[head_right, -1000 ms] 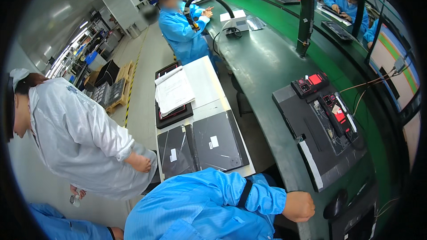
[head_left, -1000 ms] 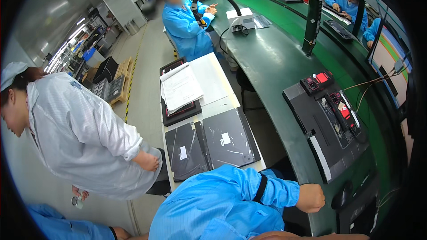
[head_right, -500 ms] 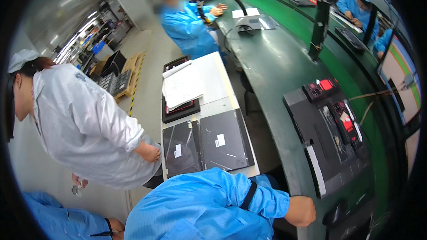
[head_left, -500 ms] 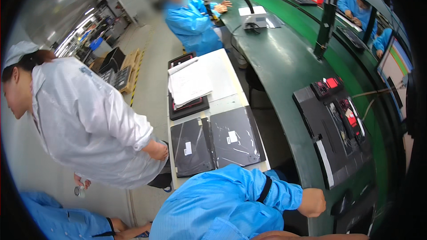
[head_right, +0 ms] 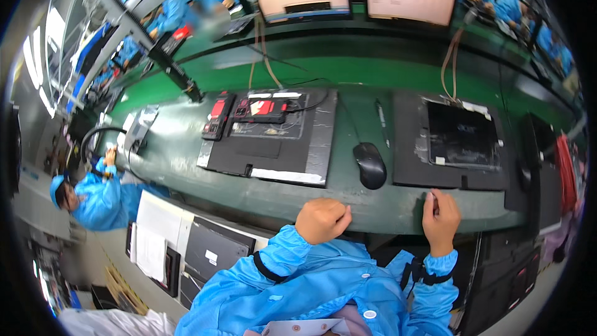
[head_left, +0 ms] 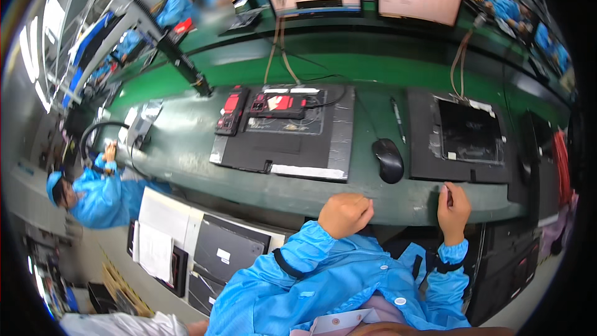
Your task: Testing and labeling electronic tablets at a factory workstation.
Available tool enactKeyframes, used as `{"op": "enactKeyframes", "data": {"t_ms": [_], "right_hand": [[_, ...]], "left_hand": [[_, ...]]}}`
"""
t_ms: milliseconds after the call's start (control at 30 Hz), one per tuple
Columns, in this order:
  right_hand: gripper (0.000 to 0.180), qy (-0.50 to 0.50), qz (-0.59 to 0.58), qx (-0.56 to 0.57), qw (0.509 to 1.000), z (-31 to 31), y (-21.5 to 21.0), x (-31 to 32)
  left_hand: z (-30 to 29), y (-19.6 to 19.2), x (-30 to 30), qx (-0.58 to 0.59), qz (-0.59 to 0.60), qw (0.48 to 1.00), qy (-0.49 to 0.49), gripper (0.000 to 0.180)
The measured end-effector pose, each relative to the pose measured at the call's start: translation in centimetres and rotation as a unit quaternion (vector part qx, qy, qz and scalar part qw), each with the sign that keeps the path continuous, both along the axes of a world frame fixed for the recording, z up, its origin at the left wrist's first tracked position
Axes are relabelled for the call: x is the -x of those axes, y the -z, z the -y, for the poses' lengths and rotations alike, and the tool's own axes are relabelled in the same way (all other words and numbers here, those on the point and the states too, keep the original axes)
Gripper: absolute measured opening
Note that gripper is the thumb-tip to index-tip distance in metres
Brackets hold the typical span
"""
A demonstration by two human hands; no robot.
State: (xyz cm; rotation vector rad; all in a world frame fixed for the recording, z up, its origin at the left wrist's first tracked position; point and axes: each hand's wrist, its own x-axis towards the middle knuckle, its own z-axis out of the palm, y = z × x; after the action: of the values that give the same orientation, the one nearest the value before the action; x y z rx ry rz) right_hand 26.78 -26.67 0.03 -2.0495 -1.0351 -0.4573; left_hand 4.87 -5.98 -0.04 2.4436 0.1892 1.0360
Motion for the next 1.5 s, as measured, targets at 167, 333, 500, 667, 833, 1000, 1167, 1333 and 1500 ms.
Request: {"op": "enactKeyframes", "data": {"t_ms": [167, 333, 500, 667, 833, 1000, 1167, 1333, 1500], "right_hand": [[0.007, -0.015, -0.008, -0.025, 1.000, -0.2, 0.0, -0.4], [0.007, -0.012, -0.002, -0.030, 0.999, -0.4, -0.6, -0.2], [0.006, -0.018, 0.002, -0.024, 1.000, -0.6, -0.9, 0.1], [0.006, -0.015, -0.010, -0.018, 1.000, -0.5, -0.5, -0.1], [0.007, -0.017, -0.016, -0.024, 0.999, -0.2, -0.9, 0.0], [0.007, -0.011, -0.037, -0.025, 0.999, -0.2, -1.2, -0.1], [0.006, -0.015, -0.022, -0.031, 0.999, -0.7, -1.4, 0.0], [0.006, 0.006, -0.015, -0.037, 0.999, -0.4, -1.5, 0.0], [0.009, -0.067, -0.090, -0.062, 0.992, 1.5, -3.5, -1.8]], "left_hand": [[0.1, 0.3, 0.0, -0.027, -0.028, 0.999, -0.038, 0.033], [0.1, 0.3, -0.2, -0.029, -0.036, 0.998, -0.042, 0.035], [-0.1, 0.2, 0.4, -0.059, -0.049, 0.996, -0.054, 0.033], [-0.1, 0.3, 0.2, -0.056, -0.059, 0.996, -0.049, 0.033], [0.1, 0.0, 0.2, -0.050, -0.039, 0.997, -0.036, 0.036], [0.0, -0.2, 0.1, -0.054, -0.048, 0.997, -0.006, 0.036], [-0.1, -0.3, 0.4, -0.041, -0.057, 0.997, -0.016, 0.036], [-0.1, 0.2, -0.2, -0.026, -0.053, 0.996, -0.065, 0.035], [-0.5, 0.1, 1.0, 0.009, -0.058, 0.996, -0.062, 0.038]]}}
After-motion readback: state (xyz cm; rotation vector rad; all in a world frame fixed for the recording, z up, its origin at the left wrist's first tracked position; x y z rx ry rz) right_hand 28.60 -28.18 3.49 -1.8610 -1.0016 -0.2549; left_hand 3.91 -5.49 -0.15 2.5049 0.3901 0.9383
